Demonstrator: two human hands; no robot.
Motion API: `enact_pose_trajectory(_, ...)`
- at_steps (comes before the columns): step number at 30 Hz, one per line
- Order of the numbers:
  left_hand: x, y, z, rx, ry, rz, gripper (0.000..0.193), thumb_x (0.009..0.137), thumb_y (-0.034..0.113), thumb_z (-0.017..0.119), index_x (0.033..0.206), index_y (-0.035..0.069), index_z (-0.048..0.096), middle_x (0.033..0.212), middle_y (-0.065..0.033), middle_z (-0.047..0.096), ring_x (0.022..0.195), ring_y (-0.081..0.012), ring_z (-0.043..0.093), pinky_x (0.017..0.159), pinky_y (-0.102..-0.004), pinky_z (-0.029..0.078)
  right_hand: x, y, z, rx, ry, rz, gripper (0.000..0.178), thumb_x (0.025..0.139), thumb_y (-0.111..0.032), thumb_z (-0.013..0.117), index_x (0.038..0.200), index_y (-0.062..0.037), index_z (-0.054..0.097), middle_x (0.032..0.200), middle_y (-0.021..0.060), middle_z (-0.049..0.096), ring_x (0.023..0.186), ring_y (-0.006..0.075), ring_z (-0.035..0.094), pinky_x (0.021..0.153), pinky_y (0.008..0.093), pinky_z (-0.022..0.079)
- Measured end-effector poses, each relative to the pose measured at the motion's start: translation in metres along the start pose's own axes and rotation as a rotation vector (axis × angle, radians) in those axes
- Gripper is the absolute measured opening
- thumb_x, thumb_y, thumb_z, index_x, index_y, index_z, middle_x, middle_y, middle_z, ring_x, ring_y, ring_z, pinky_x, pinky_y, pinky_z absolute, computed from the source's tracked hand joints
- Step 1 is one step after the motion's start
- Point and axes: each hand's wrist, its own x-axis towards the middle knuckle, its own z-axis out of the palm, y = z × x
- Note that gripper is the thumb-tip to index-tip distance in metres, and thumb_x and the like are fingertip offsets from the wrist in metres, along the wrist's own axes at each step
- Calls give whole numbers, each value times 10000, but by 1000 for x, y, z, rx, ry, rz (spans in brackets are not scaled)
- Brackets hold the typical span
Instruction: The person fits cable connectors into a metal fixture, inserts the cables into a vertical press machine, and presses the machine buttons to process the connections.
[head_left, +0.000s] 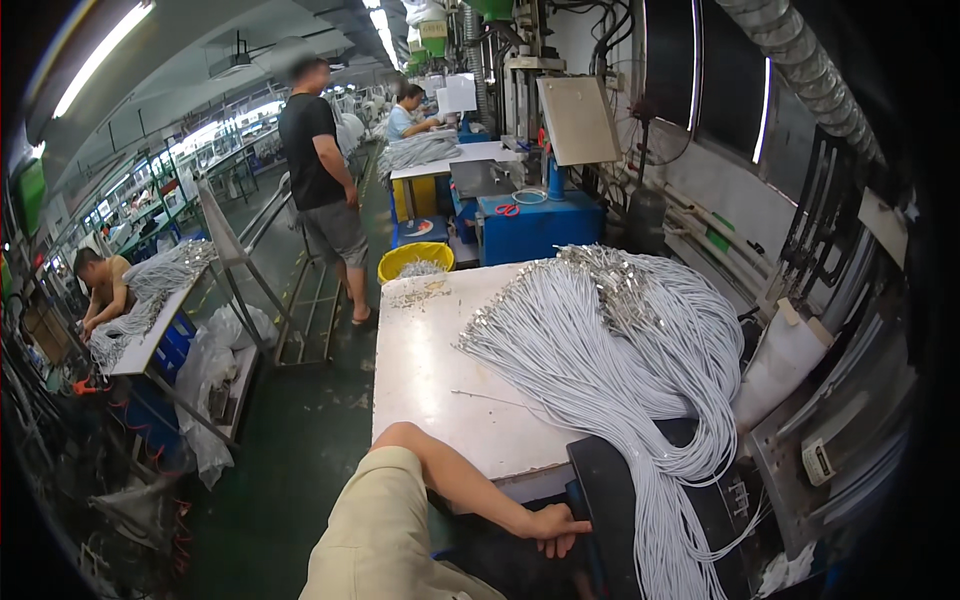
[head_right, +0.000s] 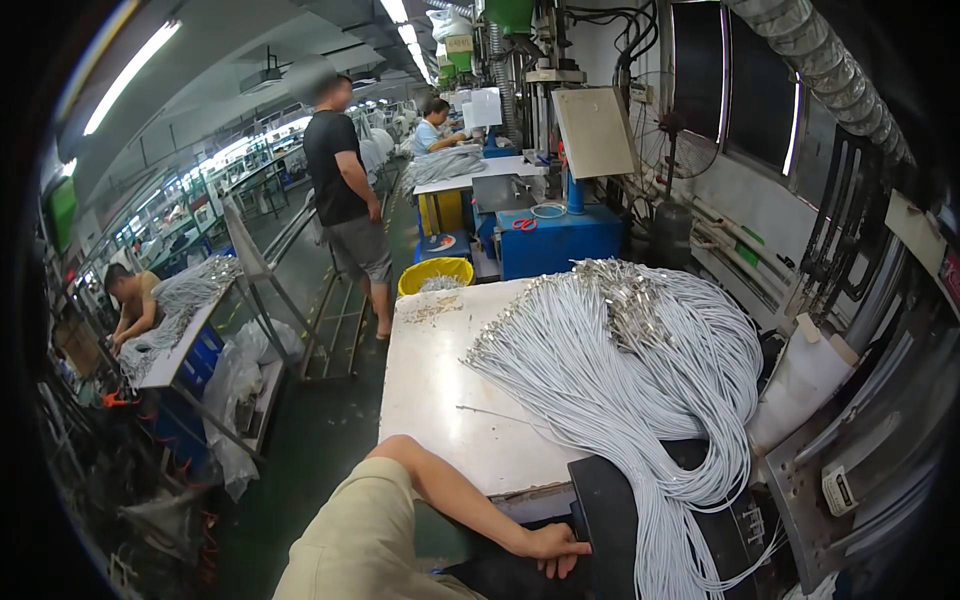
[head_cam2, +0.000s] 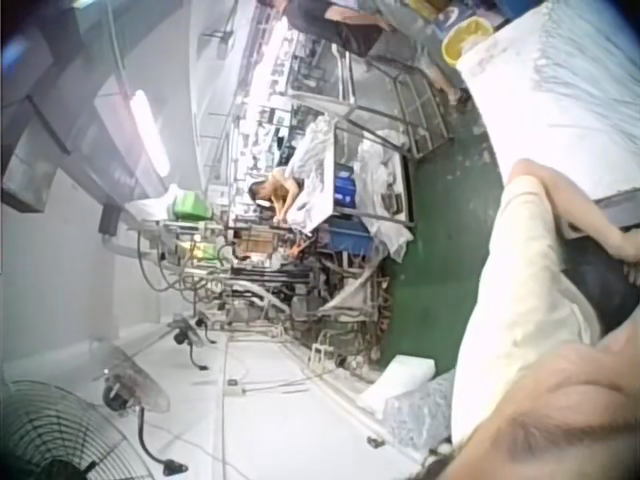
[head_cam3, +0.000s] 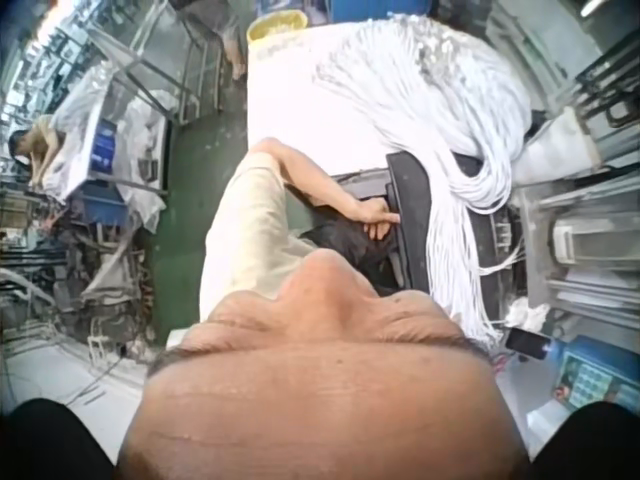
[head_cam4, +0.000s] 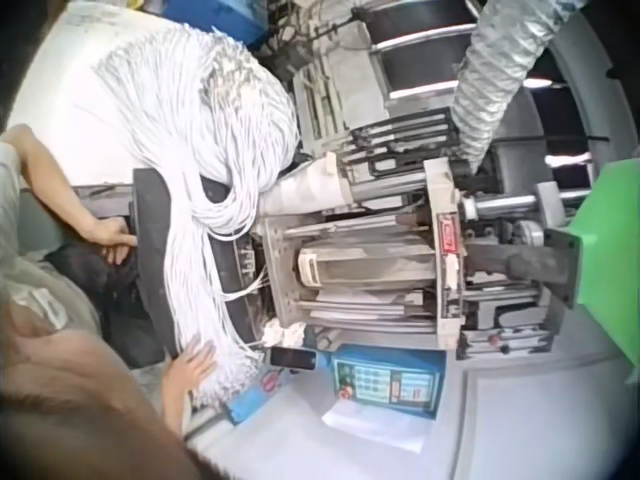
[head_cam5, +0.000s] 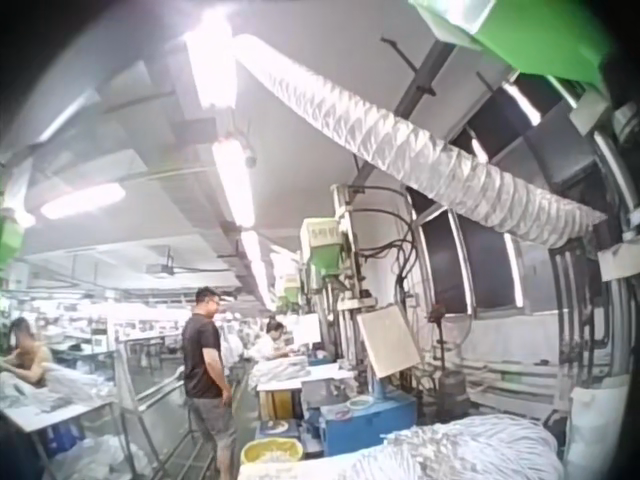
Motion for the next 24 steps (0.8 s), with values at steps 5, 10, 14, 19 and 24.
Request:
enact_pose_trajectory(5,-2,5,0,-60,-38,-101,722,993,687,498,775,30,706,722,-80,752,515,-190,693,427,-307,530,-2,21,74,-347,980,-281,1053,777,-426,832,1608,-62,298,1587,279,346,1486,451,313,1177,653,271)
enact_pose_trajectory(10,-27,32,18,-15,-300,-200,572,981,558,605,789,27,692,777,-111,744,638,-222,717,522,-363,566,35,62,32,412,767,-832,1001,836,-434,813,1601,-41,301,1616,262,323,1501,439,301,1183,642,276)
enact_pose_trajectory(14,-48,111,79,587,-902,121,430,1031,365,610,961,-49,704,837,-159,721,745,-249,680,684,-375,546,55,52,-61,1490,-157,626,975,860,-417,801,1607,-50,293,1674,220,259,1530,435,260,1198,654,249)
enact_pose_trajectory(19,14,115,194,420,-1109,1201,304,1030,246,632,969,-43,703,815,-78,720,749,-106,670,659,-265,555,104,88,62,2255,-494,1219,517,1011,-227,629,1469,-25,503,1554,164,475,1330,348,546,1160,396,411)
enact_pose_trajectory(24,115,138,185,741,-587,1830,165,775,163,657,832,14,696,829,-209,691,834,-389,681,731,-506,540,115,84,76,2013,-393,508,587,991,-133,648,1523,-26,425,1556,146,428,1173,363,602,981,450,480)
